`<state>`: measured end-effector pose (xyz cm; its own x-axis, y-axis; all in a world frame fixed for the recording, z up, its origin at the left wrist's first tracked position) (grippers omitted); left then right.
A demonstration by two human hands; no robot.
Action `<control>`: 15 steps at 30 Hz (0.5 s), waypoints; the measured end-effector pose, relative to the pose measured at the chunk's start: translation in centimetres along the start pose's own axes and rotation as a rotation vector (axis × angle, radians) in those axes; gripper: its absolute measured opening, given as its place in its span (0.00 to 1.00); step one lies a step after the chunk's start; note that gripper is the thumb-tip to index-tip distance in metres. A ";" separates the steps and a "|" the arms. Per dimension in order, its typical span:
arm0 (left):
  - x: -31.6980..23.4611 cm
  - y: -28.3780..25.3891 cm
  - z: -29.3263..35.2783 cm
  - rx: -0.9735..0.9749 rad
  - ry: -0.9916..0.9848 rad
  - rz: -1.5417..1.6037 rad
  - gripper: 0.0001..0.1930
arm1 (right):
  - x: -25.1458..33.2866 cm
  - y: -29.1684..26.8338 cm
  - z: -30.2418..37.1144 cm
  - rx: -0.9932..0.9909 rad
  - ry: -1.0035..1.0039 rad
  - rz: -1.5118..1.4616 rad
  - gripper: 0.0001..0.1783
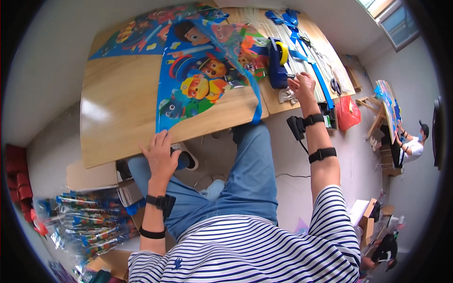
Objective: The recorder is assembling components of a kite, including attaching rods and tape.
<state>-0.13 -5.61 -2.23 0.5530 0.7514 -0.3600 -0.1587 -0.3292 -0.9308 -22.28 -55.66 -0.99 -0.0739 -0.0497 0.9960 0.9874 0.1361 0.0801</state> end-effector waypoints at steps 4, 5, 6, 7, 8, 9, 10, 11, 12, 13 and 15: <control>-0.3 -0.2 -0.1 0.014 0.009 -0.024 0.29 | 2.3 0.9 -0.3 0.119 0.031 0.199 0.16; -0.5 -0.1 -0.1 0.028 0.014 -0.022 0.29 | 2.5 1.0 -0.5 0.144 0.058 0.258 0.14; -0.4 -0.1 -0.1 0.028 0.019 -0.028 0.29 | 2.5 1.0 -0.6 0.171 0.087 0.319 0.13; -0.3 -0.1 0.0 0.018 0.021 -0.015 0.29 | 2.6 0.9 -0.5 0.167 0.089 0.314 0.13; -0.3 -0.2 0.0 0.008 0.023 -0.001 0.29 | 2.9 1.2 -0.5 0.223 0.044 0.314 0.12; -0.2 -0.2 0.0 0.010 0.027 -0.007 0.29 | 3.1 1.7 -0.3 0.279 0.000 0.313 0.12; -0.1 -0.3 0.0 0.012 0.017 -0.016 0.29 | 3.3 2.0 -0.1 0.319 -0.015 0.326 0.13; 0.0 -0.3 0.0 0.015 0.006 -0.024 0.29 | 3.6 2.2 -0.2 0.316 -0.011 0.321 0.13; 0.0 -0.2 -0.1 0.016 0.013 -0.027 0.29 | 3.5 2.1 -0.6 0.307 0.025 0.345 0.14; 0.1 -0.1 -0.1 0.017 0.014 -0.030 0.29 | 3.3 1.9 -0.8 0.300 0.061 0.369 0.14; 0.1 0.0 -0.2 0.017 0.015 -0.036 0.29 | 3.4 2.0 -0.8 0.322 0.053 0.357 0.14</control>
<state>0.07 -5.65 -2.23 0.5710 0.7535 -0.3257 -0.1528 -0.2923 -0.9441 -20.43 -56.33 2.57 0.2771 0.0066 0.9608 0.8558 0.4529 -0.2499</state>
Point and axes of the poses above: each hand's wrist, its own z-axis away from the middle knuckle, its own y-axis out of the palm, x = y × z, the point moved 8 cm from there along -z, towards the middle knuckle, and after that the axes turned 12 degrees about -y, right-handed, at the moved point
